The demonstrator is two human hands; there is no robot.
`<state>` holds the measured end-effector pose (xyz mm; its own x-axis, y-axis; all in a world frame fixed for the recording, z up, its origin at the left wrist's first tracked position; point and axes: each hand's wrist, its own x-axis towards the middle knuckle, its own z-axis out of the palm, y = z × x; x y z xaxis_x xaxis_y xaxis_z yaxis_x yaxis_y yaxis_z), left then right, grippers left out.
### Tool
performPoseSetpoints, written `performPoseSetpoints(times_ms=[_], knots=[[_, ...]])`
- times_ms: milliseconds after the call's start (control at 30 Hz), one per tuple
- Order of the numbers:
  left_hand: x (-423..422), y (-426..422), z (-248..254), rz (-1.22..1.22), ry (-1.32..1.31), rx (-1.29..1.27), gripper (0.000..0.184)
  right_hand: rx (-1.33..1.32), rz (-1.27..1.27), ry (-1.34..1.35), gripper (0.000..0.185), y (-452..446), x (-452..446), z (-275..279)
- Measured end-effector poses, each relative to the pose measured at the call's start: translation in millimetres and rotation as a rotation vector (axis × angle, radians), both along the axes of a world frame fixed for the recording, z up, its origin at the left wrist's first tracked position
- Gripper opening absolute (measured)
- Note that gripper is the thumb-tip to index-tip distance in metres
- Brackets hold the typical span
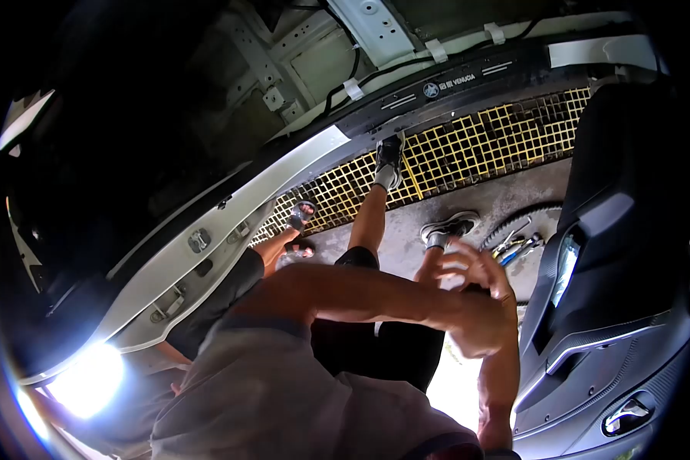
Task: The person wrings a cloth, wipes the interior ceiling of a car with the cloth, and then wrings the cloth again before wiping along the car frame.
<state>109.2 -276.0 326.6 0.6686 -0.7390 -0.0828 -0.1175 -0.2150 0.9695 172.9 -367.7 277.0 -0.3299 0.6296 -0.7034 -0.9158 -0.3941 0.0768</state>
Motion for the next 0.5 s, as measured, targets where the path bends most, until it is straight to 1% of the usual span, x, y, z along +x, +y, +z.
performPoseSetpoints(times_ms=[33,100,133,167,200,300,333,367,400,433,467,500], knots=[[1.8,3.2,8.5,-0.18,-0.231,0.0,0.018,-0.018,0.13,-0.019,0.071,-4.3,-1.0,4.3],[-3.4,18.1,13.6,-0.41,-0.42,0.034,0.017,-0.015,0.382,-0.022,0.078,-9.1,0.2,6.8],[-9.5,19.4,14.6,-0.468,-0.543,0.049,0.016,-0.137,0.485,-0.025,0.074,-1.3,5.1,18.4],[-15.5,21.0,15.7,-0.527,-0.667,0.065,0.015,-0.027,0.582,0.013,0.071,-6.4,2.8,1.8],[-13.5,33.7,23.2,-0.585,-0.712,0.092,0.014,0.085,0.679,0.05,0.068,-6.5,-1.2,-21.6],[-12.5,50.2,17.5,-0.528,-0.817,0.102,0.011,0.099,0.675,-0.013,0.042,-9.0,2.5,-35.8],[-15.0,52.0,5.8,-0.442,-0.862,0.046,0.012,0.067,0.624,-0.103,0.037,-5.4,6.0,-29.8],[-17.6,50.5,-16.7,-0.245,-0.919,-0.06,0.013,0.035,0.572,-0.191,0.033,-3.5,7.8,-26.2],[-20.9,43.9,-43.7,-0.039,-0.964,-0.167,0.014,-0.004,0.419,-0.262,0.027,-3.0,5.3,-21.4],[-20.5,46.7,-50.4,0.17,-1.0,-0.273,0.015,-0.028,0.269,-0.334,0.024,-2.5,2.8,-16.5],[-23.7,48.0,-53.3,0.286,-0.995,-0.209,0.019,0.014,0.205,-0.456,0.027,3.7,3.5,-13.2],[-24.3,47.3,-56.5,0.329,-0.833,-0.216,0.019,0.058,0.137,-0.583,0.029,12.0,5.8,-9.7]])
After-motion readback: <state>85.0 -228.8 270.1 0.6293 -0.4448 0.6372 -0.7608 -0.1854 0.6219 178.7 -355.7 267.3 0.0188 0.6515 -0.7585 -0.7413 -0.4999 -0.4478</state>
